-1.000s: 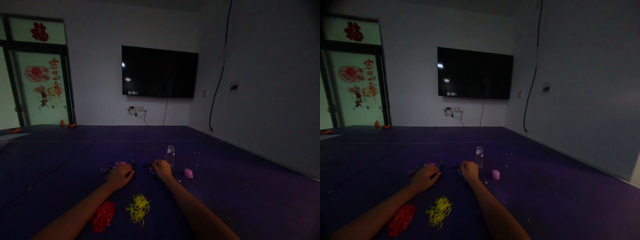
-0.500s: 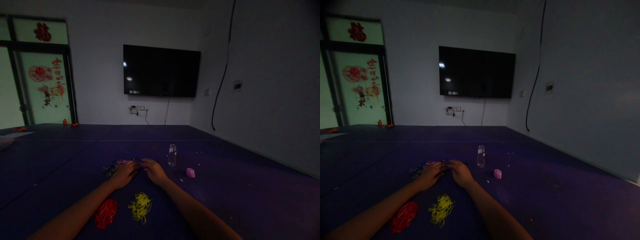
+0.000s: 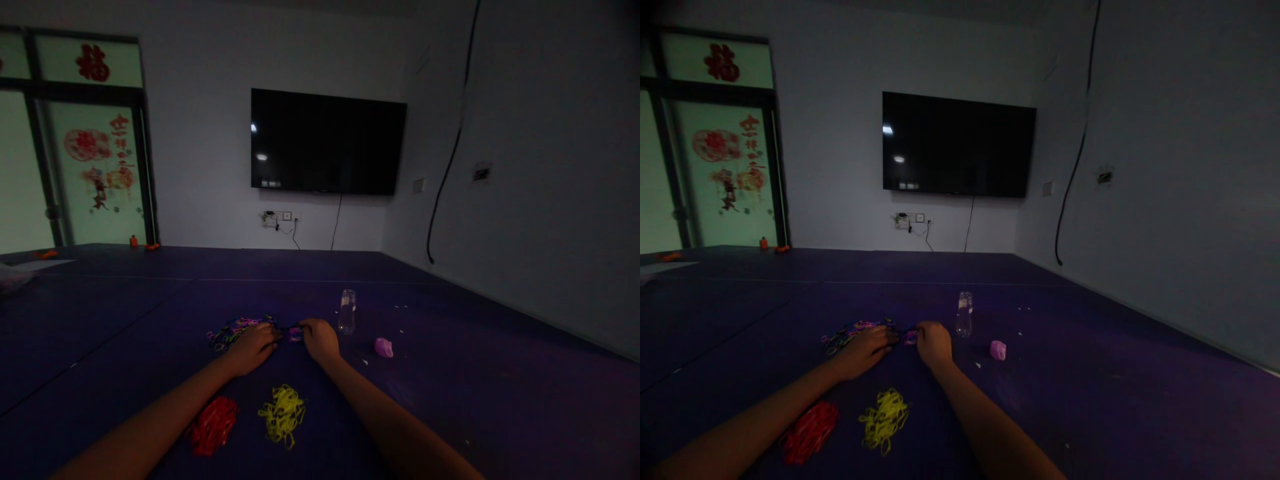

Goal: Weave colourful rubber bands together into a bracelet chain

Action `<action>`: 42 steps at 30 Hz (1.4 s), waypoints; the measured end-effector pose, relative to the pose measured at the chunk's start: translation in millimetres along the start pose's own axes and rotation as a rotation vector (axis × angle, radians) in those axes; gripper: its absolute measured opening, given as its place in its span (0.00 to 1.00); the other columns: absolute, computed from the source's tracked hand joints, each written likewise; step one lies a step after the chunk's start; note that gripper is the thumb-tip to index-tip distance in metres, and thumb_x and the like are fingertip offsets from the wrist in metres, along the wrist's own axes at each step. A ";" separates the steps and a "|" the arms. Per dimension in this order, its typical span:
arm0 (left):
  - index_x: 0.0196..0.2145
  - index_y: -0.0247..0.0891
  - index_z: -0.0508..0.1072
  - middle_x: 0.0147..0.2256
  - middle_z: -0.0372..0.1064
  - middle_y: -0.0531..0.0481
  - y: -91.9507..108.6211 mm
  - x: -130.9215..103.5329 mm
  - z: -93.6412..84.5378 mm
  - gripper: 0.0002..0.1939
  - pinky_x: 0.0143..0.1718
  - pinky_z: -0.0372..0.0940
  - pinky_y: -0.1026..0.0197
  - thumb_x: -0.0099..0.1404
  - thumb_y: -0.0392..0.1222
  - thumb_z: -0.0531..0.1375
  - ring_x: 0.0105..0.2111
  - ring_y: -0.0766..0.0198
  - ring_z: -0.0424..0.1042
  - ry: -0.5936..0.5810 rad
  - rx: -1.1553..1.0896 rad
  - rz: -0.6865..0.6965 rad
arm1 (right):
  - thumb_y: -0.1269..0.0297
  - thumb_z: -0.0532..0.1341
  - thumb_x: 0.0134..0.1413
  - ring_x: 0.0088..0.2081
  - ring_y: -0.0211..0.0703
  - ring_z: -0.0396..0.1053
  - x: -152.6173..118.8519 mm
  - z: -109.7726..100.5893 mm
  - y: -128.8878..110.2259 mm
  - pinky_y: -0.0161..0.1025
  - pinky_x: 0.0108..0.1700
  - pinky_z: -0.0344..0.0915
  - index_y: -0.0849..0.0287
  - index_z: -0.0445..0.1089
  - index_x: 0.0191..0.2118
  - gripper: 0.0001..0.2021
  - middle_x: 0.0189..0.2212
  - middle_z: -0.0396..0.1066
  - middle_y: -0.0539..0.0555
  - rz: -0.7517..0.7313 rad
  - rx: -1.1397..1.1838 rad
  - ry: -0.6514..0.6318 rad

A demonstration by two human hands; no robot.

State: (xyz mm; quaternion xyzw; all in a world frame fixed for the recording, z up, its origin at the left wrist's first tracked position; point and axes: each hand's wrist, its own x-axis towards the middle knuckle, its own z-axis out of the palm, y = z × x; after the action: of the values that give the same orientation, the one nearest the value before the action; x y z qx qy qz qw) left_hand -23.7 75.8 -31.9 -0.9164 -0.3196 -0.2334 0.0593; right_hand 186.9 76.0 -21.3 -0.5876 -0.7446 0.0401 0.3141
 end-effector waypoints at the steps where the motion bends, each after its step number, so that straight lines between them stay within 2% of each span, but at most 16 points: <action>1: 0.48 0.41 0.71 0.45 0.71 0.47 -0.2 0.1 0.2 0.14 0.50 0.61 0.53 0.68 0.36 0.51 0.47 0.58 0.67 0.005 -0.003 -0.002 | 0.72 0.52 0.55 0.45 0.42 0.71 0.4 0.5 0.1 0.33 0.47 0.61 0.55 0.76 0.43 0.17 0.41 0.76 0.53 -0.020 0.003 -0.015; 7: 0.47 0.40 0.72 0.44 0.71 0.46 0.5 0.1 -0.4 0.14 0.50 0.61 0.53 0.67 0.35 0.52 0.47 0.58 0.67 0.019 -0.018 -0.008 | 0.75 0.52 0.53 0.46 0.44 0.70 2.2 2.4 2.4 0.36 0.50 0.60 0.58 0.77 0.40 0.17 0.41 0.76 0.56 -0.090 0.028 -0.014; 12: 0.47 0.38 0.72 0.44 0.72 0.45 1.7 -0.2 -0.3 0.13 0.50 0.61 0.52 0.67 0.36 0.52 0.47 0.57 0.67 0.031 -0.002 -0.019 | 0.77 0.52 0.51 0.47 0.44 0.69 3.1 5.9 5.0 0.37 0.52 0.60 0.56 0.77 0.38 0.18 0.42 0.76 0.54 -0.131 0.045 -0.047; 17: 0.46 0.39 0.72 0.44 0.72 0.46 0.4 -0.5 1.4 0.13 0.51 0.61 0.52 0.67 0.37 0.52 0.48 0.57 0.67 0.041 0.003 -0.011 | 0.78 0.52 0.49 0.52 0.44 0.66 6.0 11.7 10.0 0.39 0.55 0.58 0.58 0.73 0.48 0.22 0.49 0.72 0.56 -0.134 0.040 -0.040; 20: 0.46 0.38 0.72 0.44 0.72 0.45 0.0 -0.6 1.6 0.13 0.51 0.61 0.52 0.67 0.36 0.52 0.47 0.57 0.67 0.036 0.008 -0.016 | 0.78 0.52 0.49 0.52 0.44 0.66 6.6 12.2 11.1 0.39 0.55 0.57 0.60 0.71 0.51 0.24 0.50 0.71 0.57 -0.132 0.042 -0.022; 27: 0.45 0.39 0.72 0.44 0.72 0.46 0.6 -0.7 0.7 0.12 0.50 0.62 0.53 0.67 0.36 0.53 0.47 0.58 0.68 0.034 0.007 -0.016 | 0.76 0.53 0.52 0.48 0.44 0.69 5.5 9.7 8.7 0.37 0.53 0.58 0.58 0.76 0.41 0.17 0.42 0.75 0.56 -0.176 -0.005 -0.071; 34: 0.45 0.38 0.72 0.44 0.72 0.46 0.1 -0.5 1.7 0.12 0.50 0.61 0.53 0.67 0.37 0.52 0.47 0.57 0.68 0.040 0.013 -0.009 | 0.76 0.53 0.51 0.46 0.44 0.69 4.9 10.0 8.0 0.36 0.50 0.59 0.57 0.76 0.40 0.16 0.42 0.75 0.57 -0.176 -0.087 -0.129; 42: 0.46 0.39 0.72 0.44 0.72 0.45 2.8 -1.2 -0.1 0.12 0.50 0.61 0.53 0.68 0.37 0.51 0.47 0.58 0.68 0.036 0.007 -0.013 | 0.76 0.53 0.51 0.46 0.44 0.69 4.2 9.1 5.3 0.36 0.50 0.58 0.60 0.75 0.40 0.15 0.42 0.75 0.58 -0.178 -0.117 -0.136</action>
State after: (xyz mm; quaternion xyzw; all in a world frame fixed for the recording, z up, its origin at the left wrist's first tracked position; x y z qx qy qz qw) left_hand -22.9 72.9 -32.2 -0.9098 -0.3252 -0.2491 0.0666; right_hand 186.2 84.2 -29.0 -0.5326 -0.8144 0.0083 0.2303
